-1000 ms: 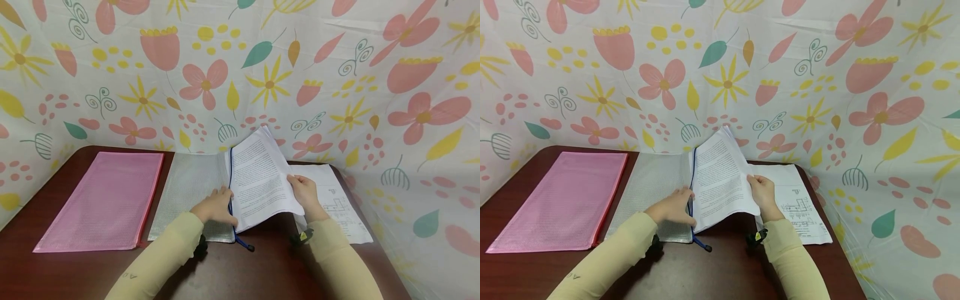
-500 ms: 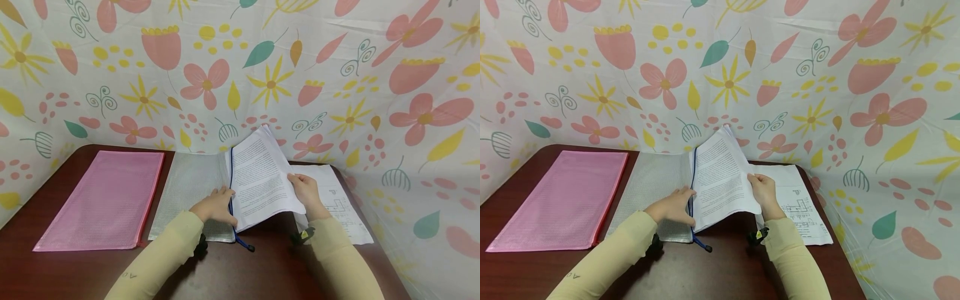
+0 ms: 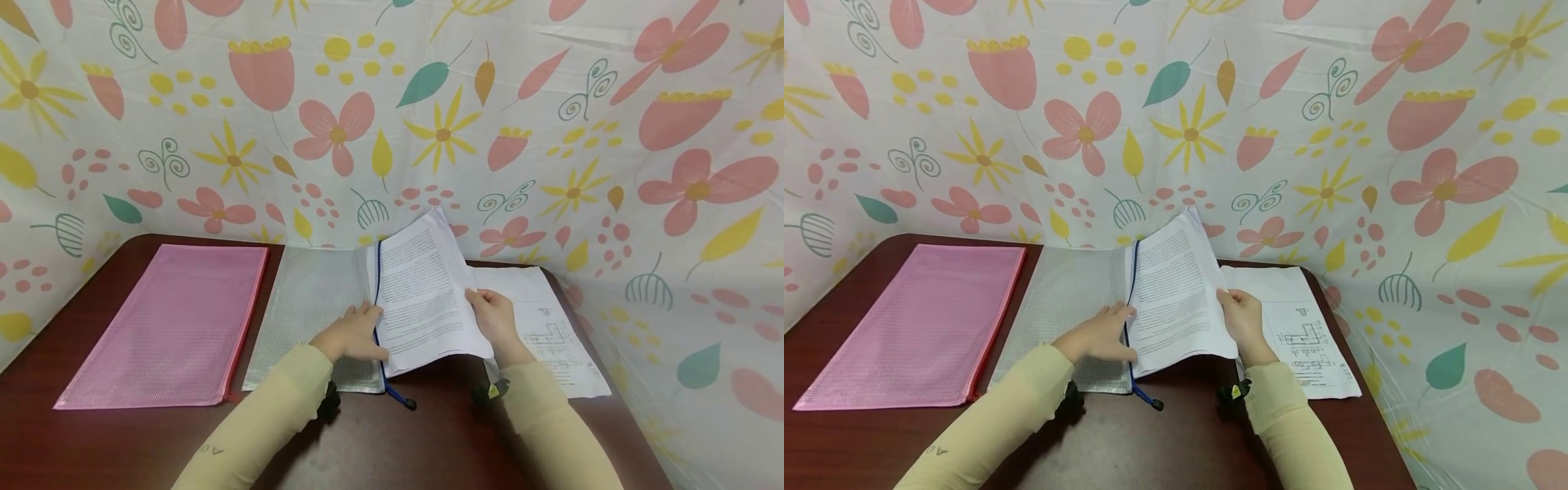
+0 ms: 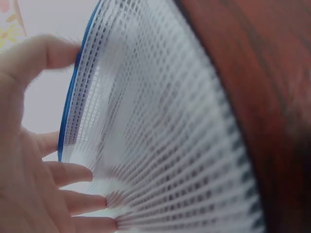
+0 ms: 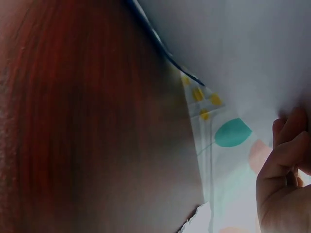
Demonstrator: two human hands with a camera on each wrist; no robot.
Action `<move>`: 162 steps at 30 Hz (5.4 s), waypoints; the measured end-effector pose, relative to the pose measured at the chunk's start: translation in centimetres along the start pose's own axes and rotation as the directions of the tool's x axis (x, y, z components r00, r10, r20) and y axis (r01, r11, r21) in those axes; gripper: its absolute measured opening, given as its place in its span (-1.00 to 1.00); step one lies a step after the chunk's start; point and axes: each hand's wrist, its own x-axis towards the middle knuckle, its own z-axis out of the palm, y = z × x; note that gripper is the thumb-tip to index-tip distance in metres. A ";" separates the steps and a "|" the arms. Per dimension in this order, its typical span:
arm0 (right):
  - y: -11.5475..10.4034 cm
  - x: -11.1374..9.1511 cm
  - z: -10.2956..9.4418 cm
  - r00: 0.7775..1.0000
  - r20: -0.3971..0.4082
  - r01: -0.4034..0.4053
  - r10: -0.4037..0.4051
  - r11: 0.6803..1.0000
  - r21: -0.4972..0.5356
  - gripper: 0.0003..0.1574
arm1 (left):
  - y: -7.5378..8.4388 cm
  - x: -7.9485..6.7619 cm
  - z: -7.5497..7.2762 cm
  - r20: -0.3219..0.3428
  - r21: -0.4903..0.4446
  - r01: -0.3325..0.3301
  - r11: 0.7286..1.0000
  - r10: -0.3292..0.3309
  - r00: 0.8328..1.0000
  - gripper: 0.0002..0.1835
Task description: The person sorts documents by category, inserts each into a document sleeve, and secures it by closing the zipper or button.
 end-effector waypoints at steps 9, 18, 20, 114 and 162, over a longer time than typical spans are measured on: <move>1.0 -0.5 0.9 1.000 -0.023 -0.001 0.002 1.000 0.028 -0.50 | -0.6 0.9 0.9 -0.242 -0.070 0.038 0.997 -0.054 0.969 -0.18; 2.4 -1.1 1.9 1.000 -0.013 0.002 -0.002 0.999 0.035 -0.50 | -0.4 0.4 1.8 -0.368 -0.143 0.062 0.988 -0.112 0.923 -0.80; 2.4 -1.2 1.7 1.000 0.004 0.015 -0.015 1.000 0.010 -0.47 | -0.5 0.3 2.1 -0.394 -0.165 0.052 0.985 -0.114 0.912 -0.76; -0.1 -1.1 0.2 0.975 0.218 0.015 -0.033 0.996 0.087 -0.54 | 0.6 -0.3 3.0 -0.533 -0.226 -0.174 0.958 0.028 0.845 -0.77; -5.0 2.1 -0.7 0.937 0.348 -0.011 -0.033 0.992 0.125 -0.50 | 0.7 -0.3 2.1 -0.573 -0.183 -0.213 0.960 0.072 0.816 -0.75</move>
